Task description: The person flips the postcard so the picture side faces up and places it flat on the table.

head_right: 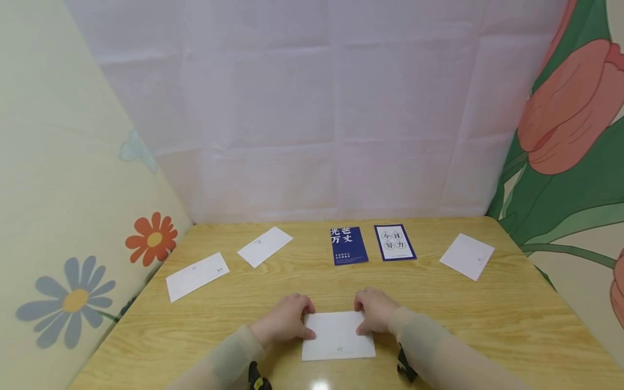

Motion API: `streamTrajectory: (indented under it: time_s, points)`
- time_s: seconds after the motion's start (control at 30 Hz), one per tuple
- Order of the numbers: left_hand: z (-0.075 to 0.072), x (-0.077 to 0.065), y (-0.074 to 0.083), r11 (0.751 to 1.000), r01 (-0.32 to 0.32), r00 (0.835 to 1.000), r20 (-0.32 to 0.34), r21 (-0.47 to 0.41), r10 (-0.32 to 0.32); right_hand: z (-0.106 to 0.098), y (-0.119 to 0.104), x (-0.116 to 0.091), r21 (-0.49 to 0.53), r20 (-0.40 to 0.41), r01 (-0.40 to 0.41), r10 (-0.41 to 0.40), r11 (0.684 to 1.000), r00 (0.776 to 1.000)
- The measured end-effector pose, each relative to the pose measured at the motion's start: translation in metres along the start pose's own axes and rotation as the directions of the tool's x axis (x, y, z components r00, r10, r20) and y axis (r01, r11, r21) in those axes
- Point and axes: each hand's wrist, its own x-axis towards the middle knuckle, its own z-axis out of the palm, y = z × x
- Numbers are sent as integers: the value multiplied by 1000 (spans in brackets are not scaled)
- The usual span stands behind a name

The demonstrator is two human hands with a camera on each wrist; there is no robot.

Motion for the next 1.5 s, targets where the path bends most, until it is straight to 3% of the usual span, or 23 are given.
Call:
streamTrajectory:
  time_s: [0.67,0.93,1.23,1.5]
  points:
    - [1,3,-4,1000,-20,1000,-14,20,20,0,5,-2,127,-9,-40,42,991,999]
    - [2,2,-3,1000,-6,1000,-22,-24,6,1,7,-2,185,-6,-43,45,982,999]
    - [4,1,-6,999,-45,999,1,-5,45,2,7,-7,179,-23,-16,20,984,1000]
    - [7,2,-10,997,-70,997,-17,-44,69,1,12,-8,263,-34,-53,64,963,997]
